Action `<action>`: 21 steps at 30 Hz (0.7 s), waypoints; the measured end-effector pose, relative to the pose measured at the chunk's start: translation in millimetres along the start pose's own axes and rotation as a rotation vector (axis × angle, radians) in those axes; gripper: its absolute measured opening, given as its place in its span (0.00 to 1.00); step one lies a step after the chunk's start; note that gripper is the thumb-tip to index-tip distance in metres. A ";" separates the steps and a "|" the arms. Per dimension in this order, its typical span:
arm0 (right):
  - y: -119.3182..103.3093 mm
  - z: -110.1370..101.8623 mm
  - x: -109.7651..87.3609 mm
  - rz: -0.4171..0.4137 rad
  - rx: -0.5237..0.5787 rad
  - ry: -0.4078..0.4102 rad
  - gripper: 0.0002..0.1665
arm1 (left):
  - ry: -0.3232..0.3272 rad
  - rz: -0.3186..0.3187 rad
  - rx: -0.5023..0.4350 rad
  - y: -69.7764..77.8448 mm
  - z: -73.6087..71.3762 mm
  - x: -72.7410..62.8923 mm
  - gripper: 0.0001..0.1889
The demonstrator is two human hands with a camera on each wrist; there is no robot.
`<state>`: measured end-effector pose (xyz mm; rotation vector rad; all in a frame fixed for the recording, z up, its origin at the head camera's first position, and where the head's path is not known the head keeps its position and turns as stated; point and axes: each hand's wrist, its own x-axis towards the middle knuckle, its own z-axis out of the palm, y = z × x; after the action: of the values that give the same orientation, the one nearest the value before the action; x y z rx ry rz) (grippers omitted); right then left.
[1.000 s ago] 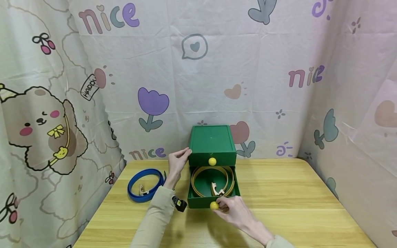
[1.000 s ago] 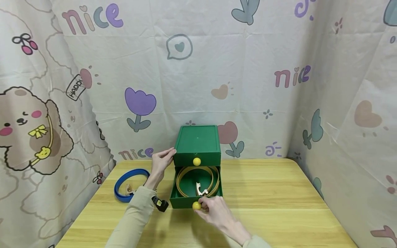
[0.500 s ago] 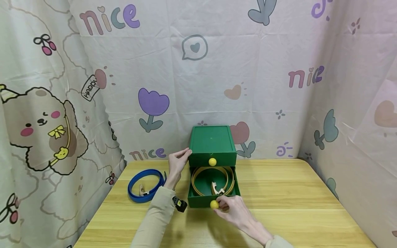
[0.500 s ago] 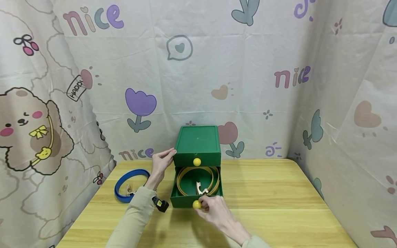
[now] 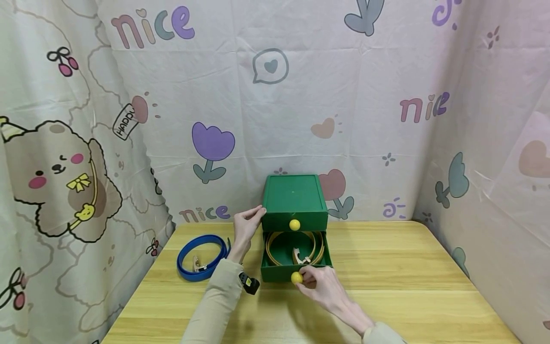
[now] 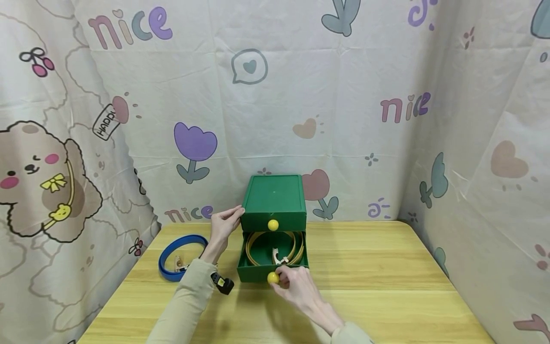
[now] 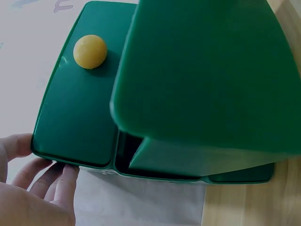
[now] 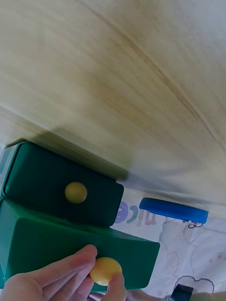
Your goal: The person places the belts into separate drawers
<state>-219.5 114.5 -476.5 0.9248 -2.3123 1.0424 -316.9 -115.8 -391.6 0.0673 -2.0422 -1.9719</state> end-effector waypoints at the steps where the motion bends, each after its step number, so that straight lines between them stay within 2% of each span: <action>1: 0.2 0.2 0.7 0.006 -0.001 0.003 0.10 | 0.000 -0.001 0.000 -0.1 0.0 -0.2 0.17; 11: 5.3 4.7 7.3 -0.008 -0.014 0.047 0.11 | -0.003 -0.003 -0.003 -2.1 0.4 0.1 0.17; 21: 8.5 6.9 12.9 0.048 0.019 0.051 0.11 | 0.001 -0.007 -0.006 -1.0 0.3 -0.2 0.17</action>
<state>-235.2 108.2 -476.9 0.8446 -2.2968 1.0962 -317.0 -115.5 -392.6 0.0748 -2.0379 -1.9819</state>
